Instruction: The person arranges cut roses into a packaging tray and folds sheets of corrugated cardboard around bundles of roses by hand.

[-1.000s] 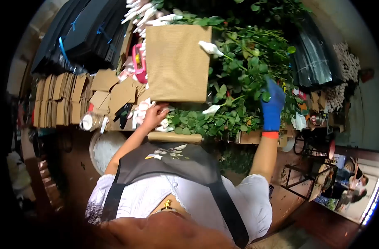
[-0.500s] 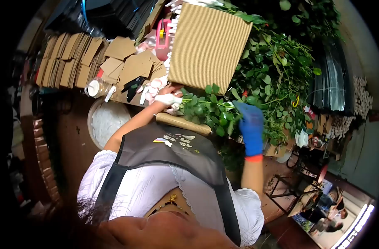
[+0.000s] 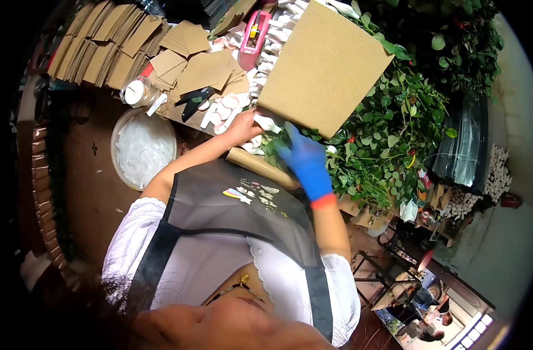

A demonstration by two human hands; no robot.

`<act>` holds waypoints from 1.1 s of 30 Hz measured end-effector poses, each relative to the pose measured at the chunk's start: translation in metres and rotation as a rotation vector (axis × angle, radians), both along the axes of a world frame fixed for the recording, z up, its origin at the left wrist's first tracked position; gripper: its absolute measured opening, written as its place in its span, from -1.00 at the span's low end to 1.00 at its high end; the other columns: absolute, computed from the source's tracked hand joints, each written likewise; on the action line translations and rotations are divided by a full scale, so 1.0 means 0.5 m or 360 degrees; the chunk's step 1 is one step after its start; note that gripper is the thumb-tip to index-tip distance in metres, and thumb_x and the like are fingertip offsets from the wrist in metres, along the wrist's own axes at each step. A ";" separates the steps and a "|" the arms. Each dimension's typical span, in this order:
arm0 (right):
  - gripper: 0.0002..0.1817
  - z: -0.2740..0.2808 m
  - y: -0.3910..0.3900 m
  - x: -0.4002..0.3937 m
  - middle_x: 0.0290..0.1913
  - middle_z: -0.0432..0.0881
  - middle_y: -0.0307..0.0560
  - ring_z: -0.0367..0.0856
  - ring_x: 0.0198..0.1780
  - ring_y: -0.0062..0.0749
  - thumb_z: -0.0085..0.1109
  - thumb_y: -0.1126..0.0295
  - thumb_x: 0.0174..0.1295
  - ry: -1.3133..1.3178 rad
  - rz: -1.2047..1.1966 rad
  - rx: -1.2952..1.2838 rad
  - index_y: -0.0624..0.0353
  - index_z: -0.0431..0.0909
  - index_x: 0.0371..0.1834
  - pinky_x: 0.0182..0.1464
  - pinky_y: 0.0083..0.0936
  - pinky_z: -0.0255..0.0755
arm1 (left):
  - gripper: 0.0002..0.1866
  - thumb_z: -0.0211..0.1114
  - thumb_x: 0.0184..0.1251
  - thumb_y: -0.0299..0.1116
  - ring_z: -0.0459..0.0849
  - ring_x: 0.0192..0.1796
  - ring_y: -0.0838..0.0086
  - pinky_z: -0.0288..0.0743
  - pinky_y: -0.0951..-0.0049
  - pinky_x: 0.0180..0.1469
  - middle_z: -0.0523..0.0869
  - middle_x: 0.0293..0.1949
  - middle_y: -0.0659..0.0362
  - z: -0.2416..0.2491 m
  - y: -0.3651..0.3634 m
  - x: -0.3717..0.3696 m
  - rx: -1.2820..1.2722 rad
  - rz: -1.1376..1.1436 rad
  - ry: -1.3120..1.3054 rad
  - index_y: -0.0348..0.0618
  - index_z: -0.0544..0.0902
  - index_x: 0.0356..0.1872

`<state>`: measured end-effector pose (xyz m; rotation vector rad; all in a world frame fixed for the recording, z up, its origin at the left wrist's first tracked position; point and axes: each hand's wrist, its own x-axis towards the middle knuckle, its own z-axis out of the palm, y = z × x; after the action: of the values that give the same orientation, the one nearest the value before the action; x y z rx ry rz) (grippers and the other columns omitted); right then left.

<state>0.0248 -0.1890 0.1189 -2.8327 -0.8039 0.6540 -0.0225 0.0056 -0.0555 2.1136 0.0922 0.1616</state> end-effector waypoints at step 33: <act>-0.58 -0.211 0.036 0.063 -0.10 0.75 0.07 0.72 -0.06 -0.03 0.22 -0.09 0.15 -0.0185 -0.0155 -0.0453 -0.02 0.72 -0.14 0.00 -0.07 0.57 | -0.74 0.34 0.36 -0.17 0.67 -0.34 0.15 0.52 0.25 -0.23 0.68 -0.41 0.02 0.046 0.044 0.023 -0.0305 0.0162 0.0453 -0.19 0.65 -0.33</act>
<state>0.0563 -0.1710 0.0134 -3.1691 -0.6279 0.6409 -0.0108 0.0276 -0.0325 1.9288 0.3704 -0.0865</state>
